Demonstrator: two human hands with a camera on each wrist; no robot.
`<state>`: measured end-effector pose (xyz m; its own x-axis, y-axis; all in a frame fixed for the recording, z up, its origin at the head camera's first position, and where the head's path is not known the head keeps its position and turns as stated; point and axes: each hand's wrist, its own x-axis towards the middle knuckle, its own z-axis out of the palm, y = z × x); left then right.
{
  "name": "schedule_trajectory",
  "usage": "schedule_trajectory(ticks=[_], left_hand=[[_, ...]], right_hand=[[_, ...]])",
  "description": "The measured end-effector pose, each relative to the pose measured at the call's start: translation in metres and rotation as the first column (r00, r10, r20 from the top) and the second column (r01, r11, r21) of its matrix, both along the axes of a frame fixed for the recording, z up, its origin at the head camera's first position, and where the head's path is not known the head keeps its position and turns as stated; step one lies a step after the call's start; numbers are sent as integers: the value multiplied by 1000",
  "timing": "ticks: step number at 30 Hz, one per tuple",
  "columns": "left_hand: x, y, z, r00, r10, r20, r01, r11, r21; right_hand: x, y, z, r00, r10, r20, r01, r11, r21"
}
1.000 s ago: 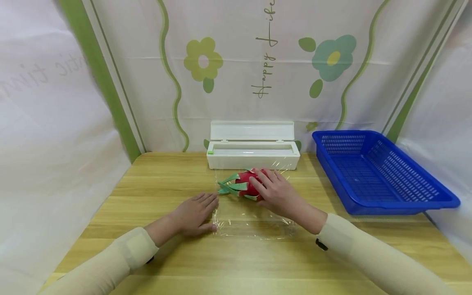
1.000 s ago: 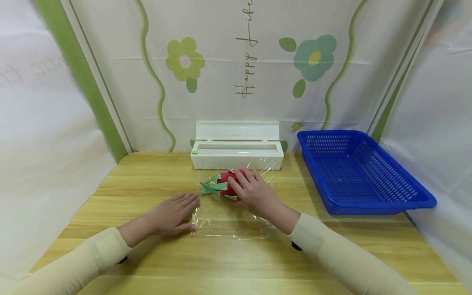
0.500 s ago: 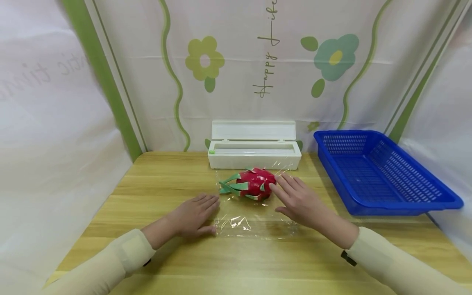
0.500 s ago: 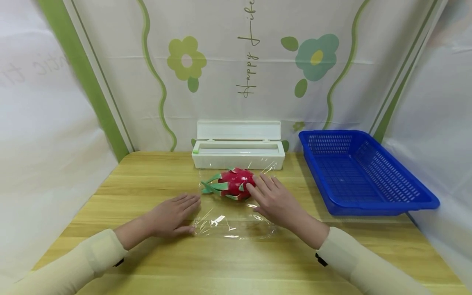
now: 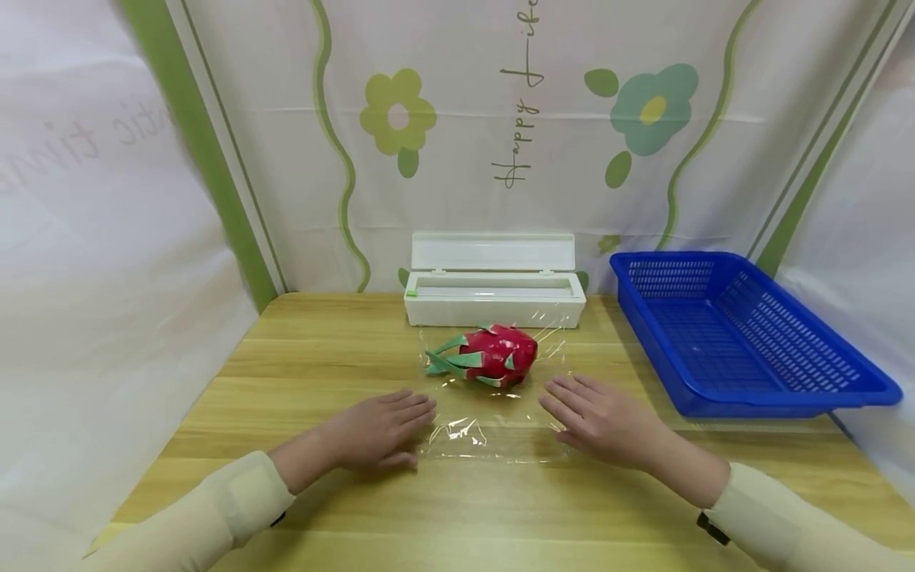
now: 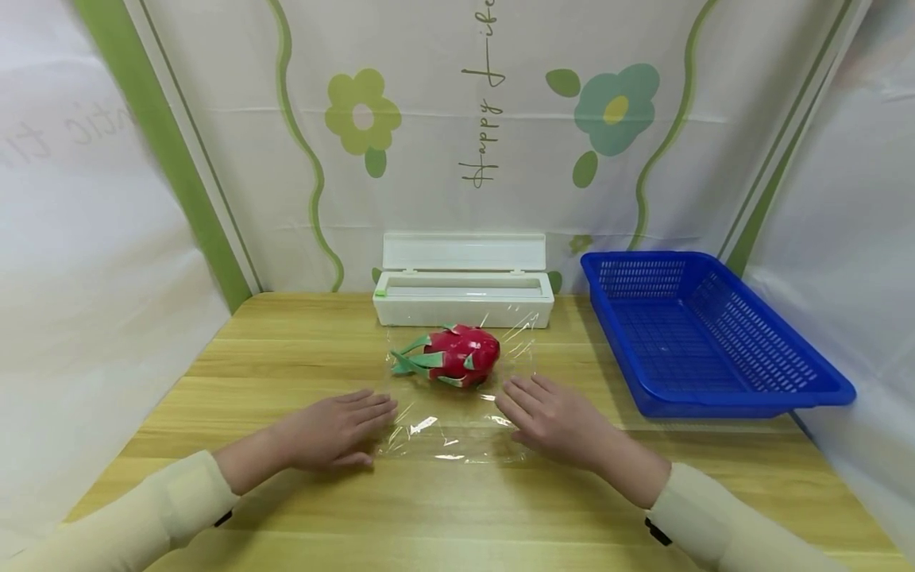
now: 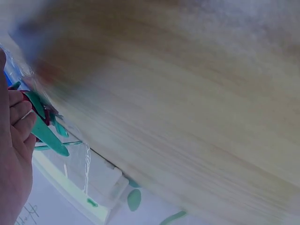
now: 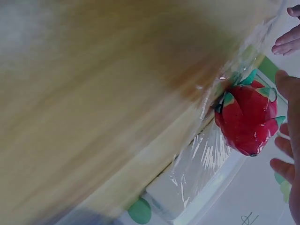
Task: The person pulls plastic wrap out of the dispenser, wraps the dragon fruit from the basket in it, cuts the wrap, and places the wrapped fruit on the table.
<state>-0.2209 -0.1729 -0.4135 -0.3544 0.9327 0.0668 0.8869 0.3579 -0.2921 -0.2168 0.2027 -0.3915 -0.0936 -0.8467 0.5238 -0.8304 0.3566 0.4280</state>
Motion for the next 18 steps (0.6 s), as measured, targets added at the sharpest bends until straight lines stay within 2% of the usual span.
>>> schedule_trajectory(ticks=[6,12,18], left_hand=[[2,-1,-2,999,-53,-9,53,999,-3],[3,1,-3,997,-78,-14,78,997,0],[5,2,-4,991,-122,-47,121,992,-28]], right_hand=[[5,9,-11,998,43,49,-48,993,108],[10,17,-20,989,14,150,-42,982,183],[13,20,-28,981,-3,192,-42,972,231]])
